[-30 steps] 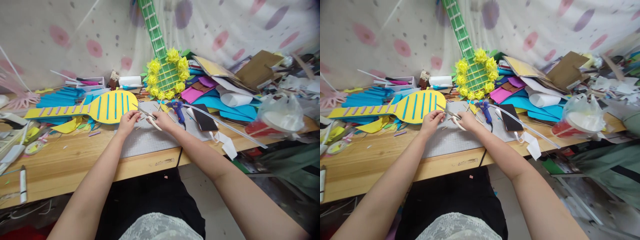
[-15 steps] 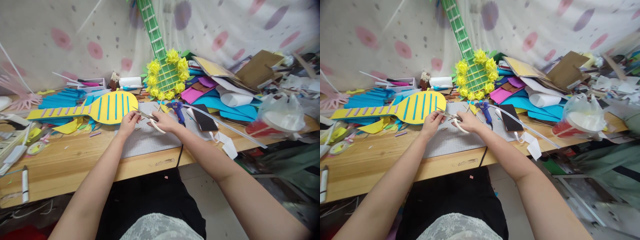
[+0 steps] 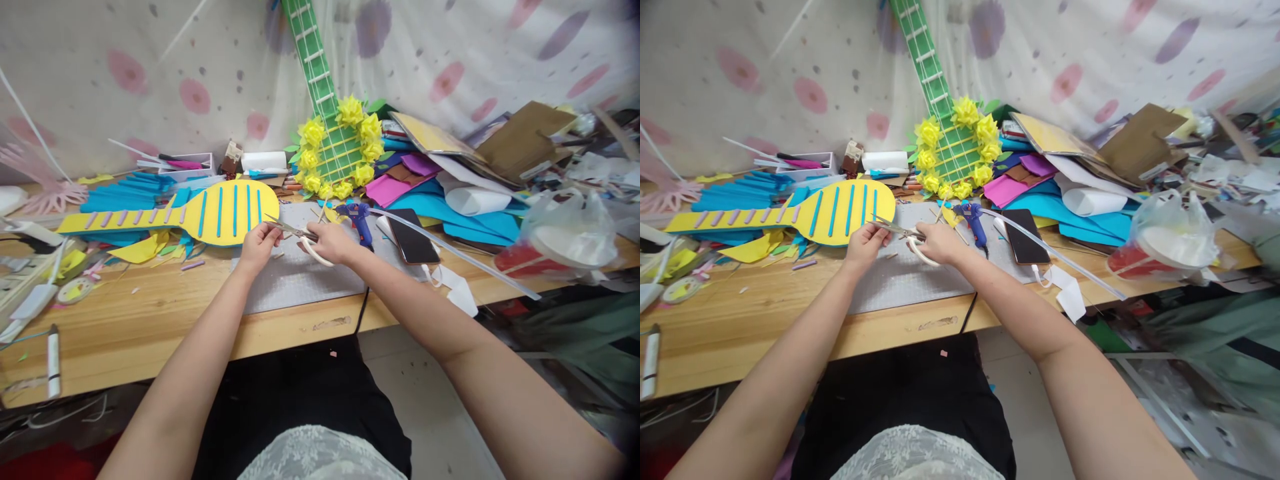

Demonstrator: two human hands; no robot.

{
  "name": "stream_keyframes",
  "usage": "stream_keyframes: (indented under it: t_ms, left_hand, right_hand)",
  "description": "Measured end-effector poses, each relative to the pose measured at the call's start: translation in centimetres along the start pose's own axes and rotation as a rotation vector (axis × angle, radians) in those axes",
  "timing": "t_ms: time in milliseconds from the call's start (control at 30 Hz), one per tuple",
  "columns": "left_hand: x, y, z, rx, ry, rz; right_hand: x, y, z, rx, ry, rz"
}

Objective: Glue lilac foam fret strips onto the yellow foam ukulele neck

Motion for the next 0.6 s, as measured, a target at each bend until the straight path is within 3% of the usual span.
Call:
stream_keyframes:
  t_ms: [300, 600]
  left_hand:
    - [0.5, 0.2, -0.9, 0.153, 0.006, -0.015]
    - [0.5, 0.9, -1.5, 0.464, -0.113, -0.02]
  right_hand:
    - [-0.7, 0.6, 0.5, -0.194, 0.08, 0.023]
    - [-0.7, 0.2, 0.3, -0.019, -0.17, 0.028]
Point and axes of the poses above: each hand's wrist, its own x-axis away from the middle knuckle, its own y-axis out of the palm, z = x × y, the point moved 2 cm from there along -x, towards the middle knuckle, and after that the axes turned 2 degrees about x, right-handed, at the moved point
